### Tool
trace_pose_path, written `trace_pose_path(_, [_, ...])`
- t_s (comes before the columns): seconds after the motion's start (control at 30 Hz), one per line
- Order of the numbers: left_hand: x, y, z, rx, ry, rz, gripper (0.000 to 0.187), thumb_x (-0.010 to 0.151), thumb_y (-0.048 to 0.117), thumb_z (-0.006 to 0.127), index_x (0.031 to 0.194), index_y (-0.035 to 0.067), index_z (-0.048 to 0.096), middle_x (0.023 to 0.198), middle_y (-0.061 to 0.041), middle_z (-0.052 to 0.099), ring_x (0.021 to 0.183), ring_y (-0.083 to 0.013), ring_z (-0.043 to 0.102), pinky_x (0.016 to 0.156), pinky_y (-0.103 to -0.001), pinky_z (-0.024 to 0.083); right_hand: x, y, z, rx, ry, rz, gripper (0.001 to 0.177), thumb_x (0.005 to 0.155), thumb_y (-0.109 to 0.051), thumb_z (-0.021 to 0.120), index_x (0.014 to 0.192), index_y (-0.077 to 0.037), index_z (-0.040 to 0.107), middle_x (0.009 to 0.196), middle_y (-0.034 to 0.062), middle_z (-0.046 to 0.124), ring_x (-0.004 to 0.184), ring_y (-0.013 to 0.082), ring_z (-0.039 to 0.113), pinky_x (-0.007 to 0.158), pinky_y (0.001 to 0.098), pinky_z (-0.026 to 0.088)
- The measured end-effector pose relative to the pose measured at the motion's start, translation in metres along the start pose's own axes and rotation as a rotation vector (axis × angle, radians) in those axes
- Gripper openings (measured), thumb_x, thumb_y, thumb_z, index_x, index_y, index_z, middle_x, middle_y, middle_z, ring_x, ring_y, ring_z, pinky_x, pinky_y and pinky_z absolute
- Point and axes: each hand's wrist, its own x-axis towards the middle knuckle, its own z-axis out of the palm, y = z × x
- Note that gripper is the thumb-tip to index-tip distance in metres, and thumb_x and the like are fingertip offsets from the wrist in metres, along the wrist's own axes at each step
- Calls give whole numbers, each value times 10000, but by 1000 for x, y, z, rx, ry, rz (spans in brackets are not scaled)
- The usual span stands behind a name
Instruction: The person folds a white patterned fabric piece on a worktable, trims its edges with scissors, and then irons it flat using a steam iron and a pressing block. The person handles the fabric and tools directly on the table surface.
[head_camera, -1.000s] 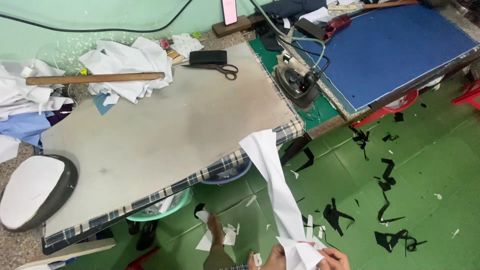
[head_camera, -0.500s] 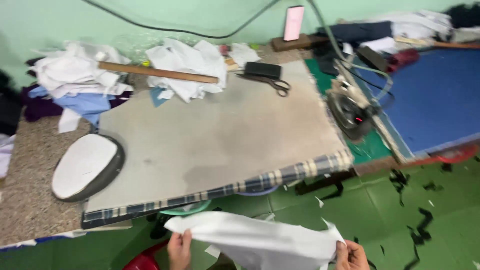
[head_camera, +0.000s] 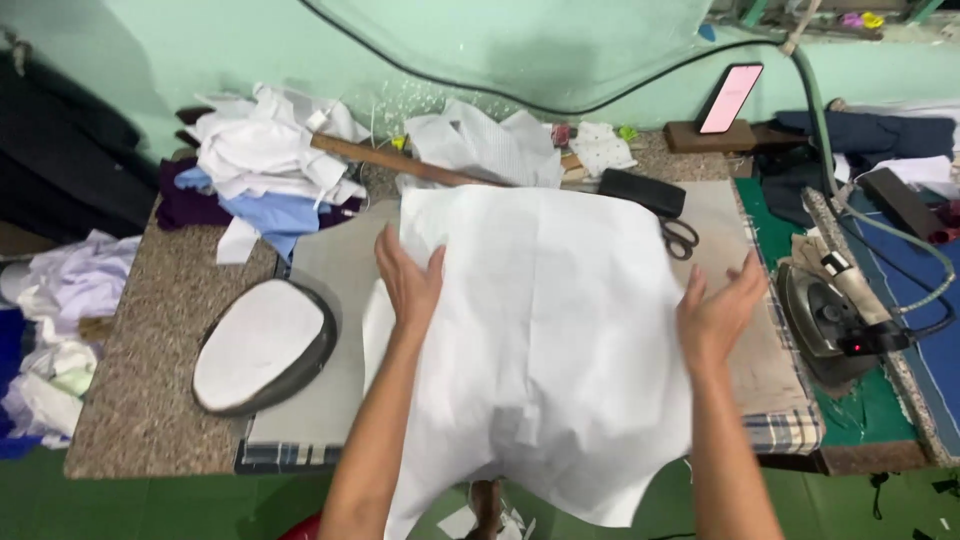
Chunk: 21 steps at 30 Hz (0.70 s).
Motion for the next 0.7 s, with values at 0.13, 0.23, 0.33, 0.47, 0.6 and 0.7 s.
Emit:
trace_pose_path(0.13, [-83, -11, -21, 54, -131, 127, 676, 953, 194, 727, 1490, -50, 396, 1509, -349, 370, 1392, -565, 380, 1126, -667, 352, -109, 2, 10, -42, 41, -263, 625, 945, -33, 742, 1461, 108, 419, 1369, 329, 478, 1255, 528, 517, 1039, 564, 449])
trace_pose_path(0.23, [-148, -74, -15, 225, -255, 314, 642, 993, 351, 645, 1500, 16, 436, 1589, -224, 390, 1479, -398, 382, 1209, -575, 336, -188, 23, 22, -42, -444, 30, 705, 974, -375, 565, 1508, 47, 380, 1582, 310, 354, 1445, 440, 374, 1180, 594, 347])
trace_pose_path(0.33, [-166, -102, -15, 341, -251, 324, 655, 988, 417, 621, 1477, 9, 473, 1553, -216, 464, 1460, -392, 425, 1205, -565, 348, -225, 50, 42, -162, -507, -94, 718, 1020, -444, 474, 1547, 26, 343, 1654, 257, 287, 1528, 382, 283, 1240, 526, 259])
trace_pose_path(0.47, [-169, -125, -17, 571, -385, 317, 791, 1004, 573, 461, 1591, 67, 301, 1677, -177, 261, 1553, -341, 241, 1265, -536, 177, -236, 85, 67, -277, -604, -215, 712, 1019, -519, 403, 1603, -125, 301, 1710, 142, 214, 1582, 328, 182, 1251, 537, 182])
trace_pose_path(0.6, [-175, -129, -10, 801, -434, 379, 834, 1005, 654, 353, 1629, 113, 233, 1691, -182, 210, 1568, -323, 192, 1265, -521, 134, -236, 125, 78, -418, -709, -272, 689, 1018, -617, 286, 1630, -304, 234, 1722, 22, 163, 1594, 237, 106, 1269, 473, 76])
trace_pose_path(0.7, [-209, -118, -15, 816, -463, 394, 800, 1013, 668, 317, 1607, 133, 280, 1680, -173, 234, 1557, -337, 209, 1261, -541, 133, -245, 146, 42, -457, -744, -342, 704, 1020, -623, 199, 1640, -297, 126, 1743, 25, 23, 1594, 215, 22, 1253, 465, 50])
